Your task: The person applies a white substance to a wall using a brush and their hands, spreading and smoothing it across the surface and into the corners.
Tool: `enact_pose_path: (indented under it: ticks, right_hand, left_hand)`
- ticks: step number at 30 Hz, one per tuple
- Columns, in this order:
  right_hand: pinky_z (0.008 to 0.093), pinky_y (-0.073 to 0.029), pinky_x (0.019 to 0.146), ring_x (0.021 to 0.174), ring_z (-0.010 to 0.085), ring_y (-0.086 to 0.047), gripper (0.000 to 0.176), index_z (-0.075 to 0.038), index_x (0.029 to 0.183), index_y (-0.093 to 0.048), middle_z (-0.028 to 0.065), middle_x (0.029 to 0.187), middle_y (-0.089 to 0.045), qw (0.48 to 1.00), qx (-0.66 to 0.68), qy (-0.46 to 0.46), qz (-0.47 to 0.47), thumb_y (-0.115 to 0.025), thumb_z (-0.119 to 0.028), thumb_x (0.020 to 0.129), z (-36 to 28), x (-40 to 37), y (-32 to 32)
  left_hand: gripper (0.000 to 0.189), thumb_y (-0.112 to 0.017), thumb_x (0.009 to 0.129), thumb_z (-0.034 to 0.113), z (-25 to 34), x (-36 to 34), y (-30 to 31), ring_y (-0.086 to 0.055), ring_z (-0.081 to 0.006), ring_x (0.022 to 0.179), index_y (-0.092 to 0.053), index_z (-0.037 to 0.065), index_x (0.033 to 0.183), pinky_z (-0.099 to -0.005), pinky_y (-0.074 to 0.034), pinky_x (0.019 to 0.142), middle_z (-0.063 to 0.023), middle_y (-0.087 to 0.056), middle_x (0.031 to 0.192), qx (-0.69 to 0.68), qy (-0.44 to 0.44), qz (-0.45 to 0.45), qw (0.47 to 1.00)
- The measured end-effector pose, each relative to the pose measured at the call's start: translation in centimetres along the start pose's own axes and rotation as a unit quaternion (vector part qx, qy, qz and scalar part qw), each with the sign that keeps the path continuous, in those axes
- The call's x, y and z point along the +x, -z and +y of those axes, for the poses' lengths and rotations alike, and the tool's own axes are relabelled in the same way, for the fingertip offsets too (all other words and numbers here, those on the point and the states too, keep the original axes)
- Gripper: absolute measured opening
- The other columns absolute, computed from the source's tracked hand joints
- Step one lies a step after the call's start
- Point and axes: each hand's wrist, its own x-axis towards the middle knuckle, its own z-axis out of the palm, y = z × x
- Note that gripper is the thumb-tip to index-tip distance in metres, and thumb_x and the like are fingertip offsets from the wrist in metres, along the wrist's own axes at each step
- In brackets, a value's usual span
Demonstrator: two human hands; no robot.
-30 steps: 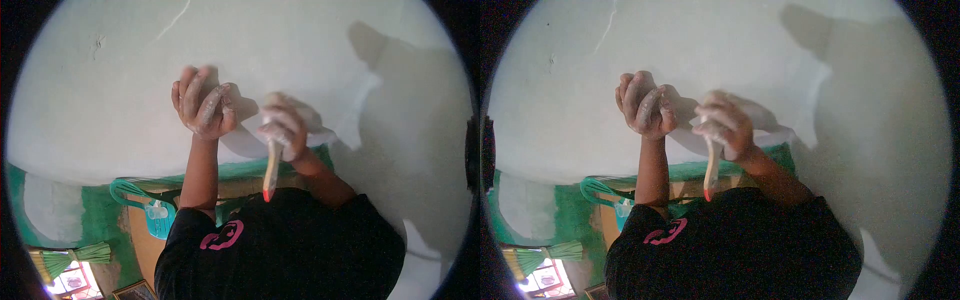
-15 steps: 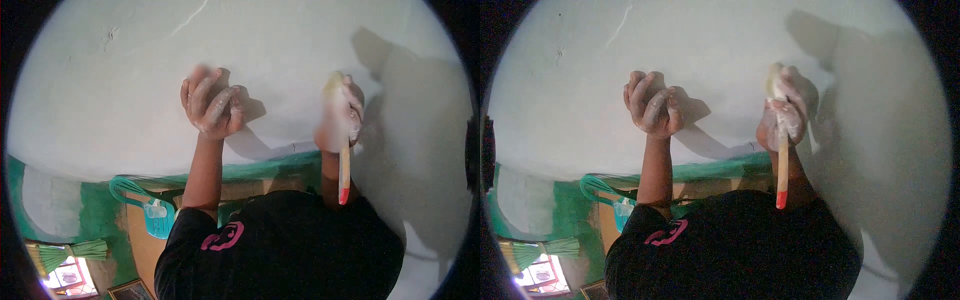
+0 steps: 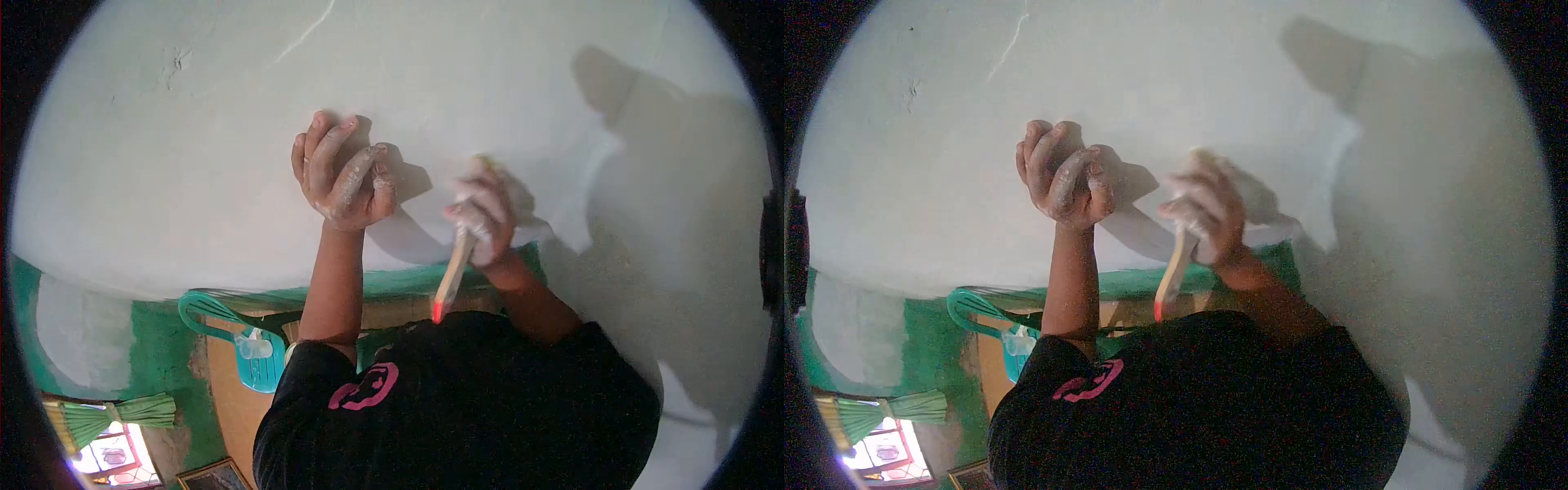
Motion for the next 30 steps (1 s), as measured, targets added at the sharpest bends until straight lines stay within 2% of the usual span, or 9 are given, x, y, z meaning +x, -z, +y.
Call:
enact_pose_path:
  ticks: [2, 7, 9, 11, 13, 19, 21, 23, 30]
  right_hand:
    - [0.054, -0.041, 0.101, 0.113, 0.0335, -0.059, 0.017, -0.012, 0.088, -0.068, 0.0101, 0.109, -0.066, 0.987, 0.096, -0.025, -0.13, -0.065, -0.025, 0.079, -1.0, -1.0, -0.9]
    - [0.0508, -0.046, 0.098, 0.114, 0.033, -0.059, 0.016, -0.012, 0.091, -0.069, 0.0125, 0.113, -0.064, 0.973, 0.157, 0.011, -0.169, -0.063, -0.024, 0.082, 0.4, -1.1, -1.1]
    - [0.0478, -0.05, 0.094, 0.116, 0.0348, -0.057, 0.016, -0.006, 0.093, -0.069, 0.0206, 0.115, -0.061, 0.98, 0.197, 0.003, -0.017, -0.059, -0.019, 0.088, 1.0, -1.0, -1.2]
    - [0.0394, -0.053, 0.09, 0.113, 0.0378, -0.058, 0.018, 0.002, 0.103, -0.062, 0.0288, 0.115, -0.058, 0.879, 0.437, -0.162, 0.104, -0.056, -0.01, 0.091, 2.2, -3.2, -1.4]
    - [0.0373, -0.052, 0.092, 0.112, 0.0354, -0.059, 0.025, 0.0, 0.114, -0.057, 0.028, 0.106, -0.059, 0.968, 0.236, -0.023, 0.078, -0.056, -0.003, 0.089, 2.2, 0.6, 1.5]
    - [0.0456, -0.051, 0.094, 0.111, 0.0329, -0.058, 0.028, -0.005, 0.12, -0.049, 0.0207, 0.097, -0.058, 0.974, -0.093, 0.103, 0.181, -0.054, -0.008, 0.093, 3.1, 4.6, 3.3]
    - [0.0492, -0.05, 0.092, 0.113, 0.0353, -0.056, 0.016, -0.005, 0.108, -0.055, 0.0213, 0.104, -0.058, 0.972, -0.044, 0.097, 0.208, -0.053, -0.013, 0.095, 3.0, 4.3, 2.3]
    - [0.0522, -0.049, 0.093, 0.111, 0.039, -0.057, 0.011, -0.006, 0.101, -0.059, 0.0218, 0.105, -0.06, 0.989, 0.005, 0.057, 0.136, -0.055, -0.01, 0.093, 1.8, 3.2, 1.8]
    - [0.0524, -0.045, 0.097, 0.107, 0.0321, -0.062, 0.016, -0.017, 0.093, -0.069, 0.0163, 0.108, -0.066, 0.985, 0.079, -0.018, -0.152, -0.065, -0.027, 0.081, -0.7, 0.7, 0.0]
  left_hand:
    - [0.009, -0.059, 0.069, 0.016, -0.1, -0.2, -0.1, -0.055, -0.032, 0.119, -0.066, 0.015, 0.074, -0.0397, -0.027, 0.11, -0.0085, -0.066, 0.108, 0.002, 0.001, 0.008, 1.0]
    - [0.009, -0.059, 0.067, 0.015, 0.0, 0.1, -0.1, -0.055, -0.0316, 0.118, -0.066, 0.016, 0.072, -0.0394, -0.027, 0.11, -0.0081, -0.066, 0.107, -0.001, 0.008, 0.009, 1.0]
    - [0.009, -0.058, 0.067, 0.015, 0.2, 0.1, 0.0, -0.055, -0.0315, 0.118, -0.067, 0.016, 0.071, -0.0394, -0.027, 0.11, -0.0078, -0.066, 0.107, 0.001, 0.011, 0.008, 1.0]
    - [0.01, -0.057, 0.067, 0.016, 0.1, 0.0, -0.1, -0.055, -0.0312, 0.118, -0.067, 0.017, 0.071, -0.0391, -0.027, 0.11, -0.0071, -0.067, 0.107, 0.004, 0.008, 0.008, 1.0]
    - [0.01, -0.057, 0.067, 0.017, 0.1, -0.1, 0.0, -0.055, -0.031, 0.119, -0.067, 0.017, 0.071, -0.0388, -0.027, 0.11, -0.0068, -0.067, 0.107, -0.001, 0.014, 0.005, 1.0]
    - [0.011, -0.057, 0.068, 0.02, -0.2, -1.5, 0.3, -0.053, -0.0298, 0.121, -0.067, 0.018, 0.072, -0.0385, -0.025, 0.112, -0.0066, -0.066, 0.108, 0.002, 0.027, -0.012, 1.0]
    - [0.012, -0.056, 0.068, 0.021, -0.6, -2.1, 0.2, -0.052, -0.0294, 0.121, -0.067, 0.018, 0.072, -0.0387, -0.024, 0.112, -0.0067, -0.066, 0.109, 0.004, 0.029, -0.014, 0.999]
    - [0.016, -0.06, 0.074, 0.02, -0.6, -2.6, 0.5, -0.054, -0.0336, 0.117, -0.069, 0.014, 0.086, -0.0421, -0.022, 0.112, -0.0108, -0.062, 0.115, 0.035, 0.001, -0.027, 0.999]
    - [0.025, -0.053, 0.073, 0.029, -0.8, -2.7, 0.4, -0.051, -0.0289, 0.12, -0.072, 0.02, 0.087, -0.0407, -0.022, 0.112, -0.0076, -0.063, 0.113, 0.05, 0.016, -0.023, 0.998]
